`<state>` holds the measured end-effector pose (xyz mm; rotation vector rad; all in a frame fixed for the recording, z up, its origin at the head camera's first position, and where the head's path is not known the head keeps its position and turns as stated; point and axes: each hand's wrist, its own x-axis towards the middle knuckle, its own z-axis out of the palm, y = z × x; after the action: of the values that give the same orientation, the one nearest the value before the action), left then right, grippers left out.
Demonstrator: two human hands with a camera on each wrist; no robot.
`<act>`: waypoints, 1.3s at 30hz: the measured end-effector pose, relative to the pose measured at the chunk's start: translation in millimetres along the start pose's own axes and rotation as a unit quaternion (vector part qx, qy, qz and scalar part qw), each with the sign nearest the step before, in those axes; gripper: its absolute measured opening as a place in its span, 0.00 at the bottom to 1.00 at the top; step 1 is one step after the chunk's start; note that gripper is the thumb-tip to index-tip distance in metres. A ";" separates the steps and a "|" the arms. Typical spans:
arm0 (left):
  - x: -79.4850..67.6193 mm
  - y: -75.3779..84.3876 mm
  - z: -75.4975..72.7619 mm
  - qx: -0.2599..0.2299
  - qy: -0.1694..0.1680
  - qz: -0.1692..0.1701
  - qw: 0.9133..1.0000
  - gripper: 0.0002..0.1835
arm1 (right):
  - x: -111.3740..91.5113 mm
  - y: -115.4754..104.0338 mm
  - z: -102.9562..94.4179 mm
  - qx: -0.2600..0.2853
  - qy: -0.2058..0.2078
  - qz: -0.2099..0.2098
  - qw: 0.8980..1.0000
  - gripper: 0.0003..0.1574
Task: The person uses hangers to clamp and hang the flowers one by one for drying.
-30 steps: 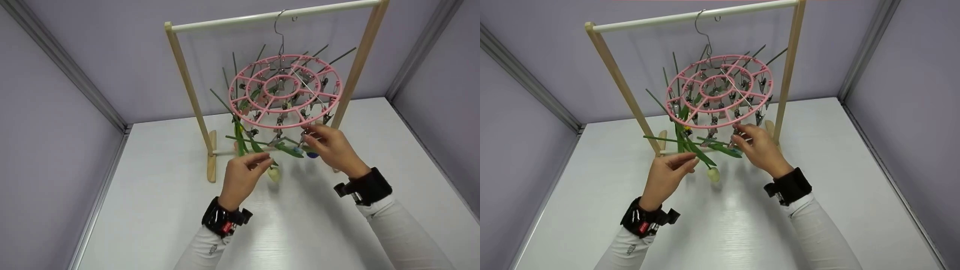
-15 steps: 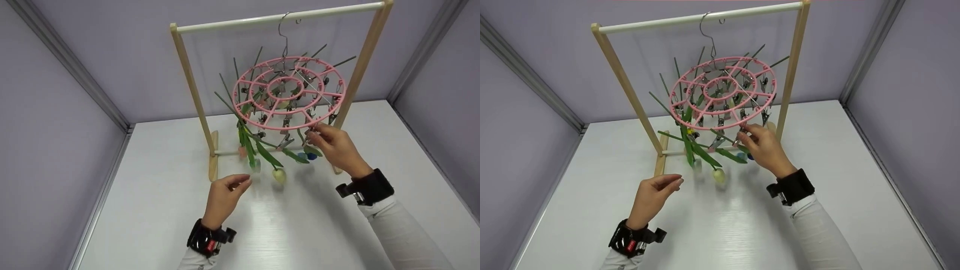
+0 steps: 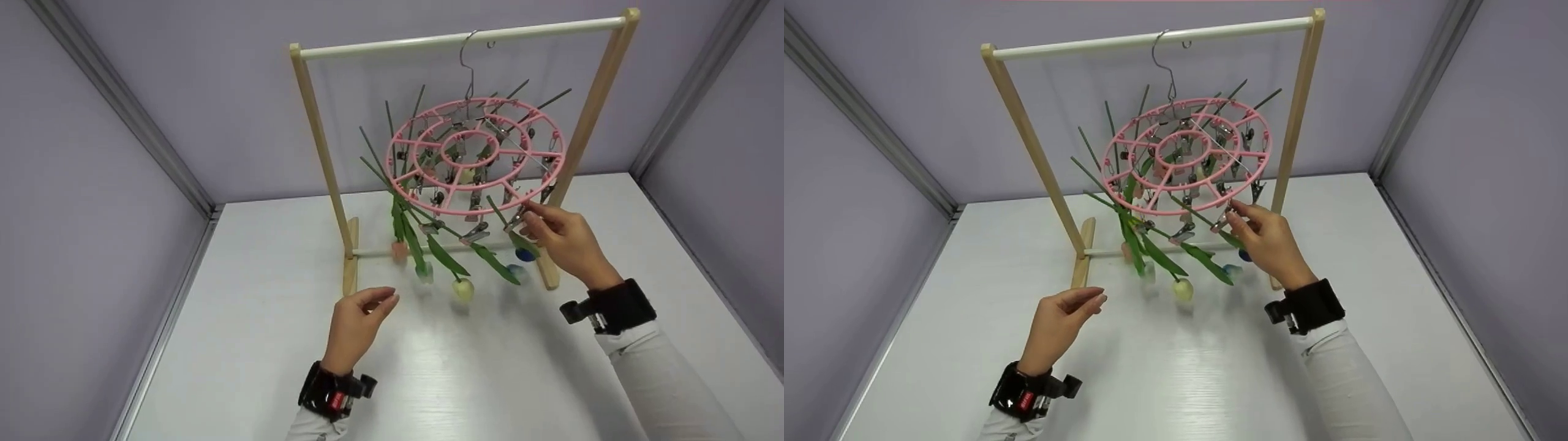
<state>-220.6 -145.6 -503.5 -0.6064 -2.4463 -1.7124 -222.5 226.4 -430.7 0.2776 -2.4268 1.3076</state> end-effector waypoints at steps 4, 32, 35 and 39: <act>1.9 -0.9 -0.1 0.003 0.001 -0.008 1.000 0.13 | 0.4 5.3 -5.2 -0.002 -0.003 0.015 1.000 0.25; 18.1 -5.3 0.6 0.002 0.024 -0.011 1.000 0.14 | 12.9 27.1 -35.5 -0.035 0.019 0.045 0.998 0.27; 19.2 -5.2 -0.2 0.006 0.025 -0.014 1.000 0.14 | 11.7 26.8 -38.5 -0.037 0.026 0.048 0.998 0.28; 22.2 -6.8 -2.9 0.010 0.024 -0.014 1.000 0.14 | 6.9 27.4 -43.1 -0.035 0.050 0.052 0.997 0.29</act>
<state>-243.9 -144.4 -501.8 -0.5252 -2.4463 -1.6900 -228.4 277.5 -427.1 0.0660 -2.4255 1.2444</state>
